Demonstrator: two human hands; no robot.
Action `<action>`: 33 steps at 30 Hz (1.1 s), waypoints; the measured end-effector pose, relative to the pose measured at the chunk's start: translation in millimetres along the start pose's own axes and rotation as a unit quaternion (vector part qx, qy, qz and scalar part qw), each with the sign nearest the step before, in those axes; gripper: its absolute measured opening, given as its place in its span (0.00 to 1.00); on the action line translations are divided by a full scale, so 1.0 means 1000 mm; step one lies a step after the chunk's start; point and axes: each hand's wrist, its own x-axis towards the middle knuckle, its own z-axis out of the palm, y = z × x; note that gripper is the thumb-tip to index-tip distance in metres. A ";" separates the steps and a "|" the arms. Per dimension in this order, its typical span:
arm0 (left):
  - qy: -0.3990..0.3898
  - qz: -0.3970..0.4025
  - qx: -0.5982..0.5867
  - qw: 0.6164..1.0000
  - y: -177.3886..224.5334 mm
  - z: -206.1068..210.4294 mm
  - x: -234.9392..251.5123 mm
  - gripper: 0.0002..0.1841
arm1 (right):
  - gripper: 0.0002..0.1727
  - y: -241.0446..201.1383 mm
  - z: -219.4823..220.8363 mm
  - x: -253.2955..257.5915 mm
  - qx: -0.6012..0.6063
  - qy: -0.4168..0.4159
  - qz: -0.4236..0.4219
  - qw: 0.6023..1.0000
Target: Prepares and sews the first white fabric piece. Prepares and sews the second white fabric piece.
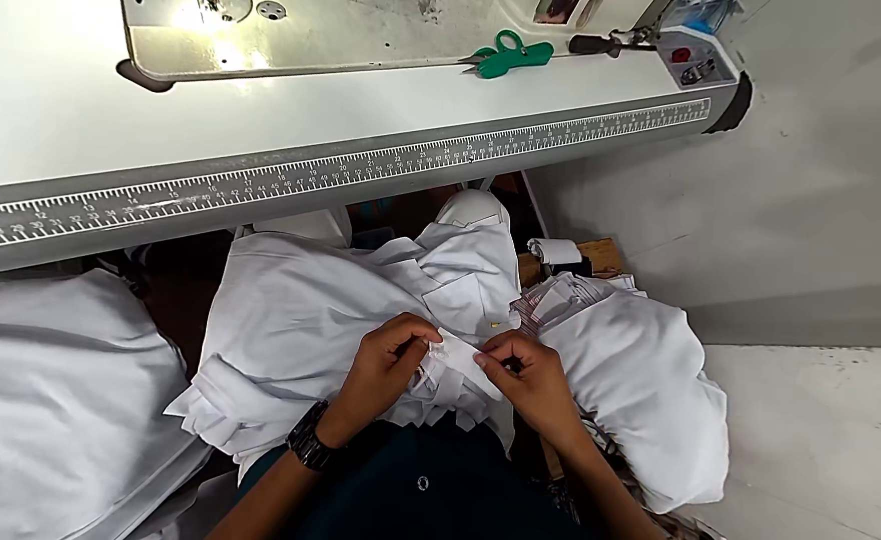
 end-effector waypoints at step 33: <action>0.033 0.176 0.205 0.962 0.002 -0.014 -0.052 0.06 | 0.07 -0.029 -0.016 0.079 0.029 -0.438 -0.242 0.866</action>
